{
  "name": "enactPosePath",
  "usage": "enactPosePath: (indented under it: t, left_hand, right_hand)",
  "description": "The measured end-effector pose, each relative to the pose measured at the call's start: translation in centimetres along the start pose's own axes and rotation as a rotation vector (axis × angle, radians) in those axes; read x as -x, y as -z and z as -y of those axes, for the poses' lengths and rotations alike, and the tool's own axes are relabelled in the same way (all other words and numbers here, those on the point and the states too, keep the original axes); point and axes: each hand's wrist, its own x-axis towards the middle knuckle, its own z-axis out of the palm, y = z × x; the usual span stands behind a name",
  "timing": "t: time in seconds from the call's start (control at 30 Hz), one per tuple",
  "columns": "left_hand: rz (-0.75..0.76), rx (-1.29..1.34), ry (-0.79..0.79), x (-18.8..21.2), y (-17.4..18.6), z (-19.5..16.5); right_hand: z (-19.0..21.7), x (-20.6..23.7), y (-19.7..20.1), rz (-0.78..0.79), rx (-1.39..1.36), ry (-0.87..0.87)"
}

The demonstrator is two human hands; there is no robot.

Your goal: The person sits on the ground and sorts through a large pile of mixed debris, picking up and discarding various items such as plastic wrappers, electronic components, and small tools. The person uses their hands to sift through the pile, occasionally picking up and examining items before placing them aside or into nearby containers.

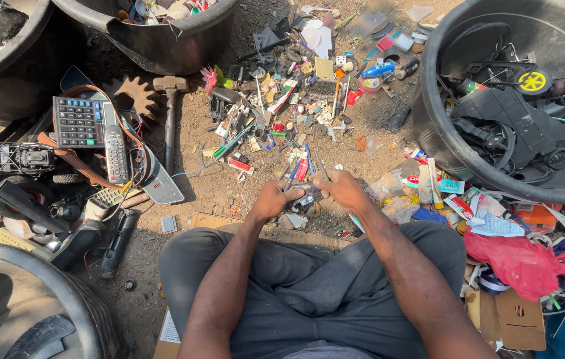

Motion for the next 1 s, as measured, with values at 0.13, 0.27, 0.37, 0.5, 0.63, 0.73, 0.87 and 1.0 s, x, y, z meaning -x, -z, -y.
enactPosePath:
  t: [0.13,0.27,0.37,0.5,0.63,0.73,0.87,1.0]
  left_hand:
    - [0.011,0.075,0.027,0.0,0.0,-0.3]
    - [0.020,0.018,0.027,0.5,-0.1,-0.7]
    - [0.013,0.073,0.043,0.6,0.1,-1.0]
    - [0.018,0.097,0.032,0.5,0.2,-1.0]
    - [0.055,0.173,0.057,0.4,0.1,-0.8]
    - [0.108,0.369,0.073,0.4,0.3,-0.8]
    - [0.141,0.442,0.105,0.7,0.8,-0.9]
    - [0.118,0.417,0.115,1.0,1.1,-1.0]
  right_hand:
    - [1.0,0.5,0.7,0.083,-0.221,-0.016]
    - [1.4,0.9,1.0,-0.002,0.097,-0.111]
    - [1.1,0.9,1.1,0.123,-0.090,0.069]
    - [0.6,0.8,1.4,0.026,0.060,-0.099]
    - [1.0,1.0,1.6,0.057,0.037,0.166]
    - [1.6,1.4,2.0,0.049,0.041,0.110]
    - [1.9,1.6,2.3,0.089,-0.018,0.141]
    - [1.6,1.2,1.9,0.163,-0.317,0.083]
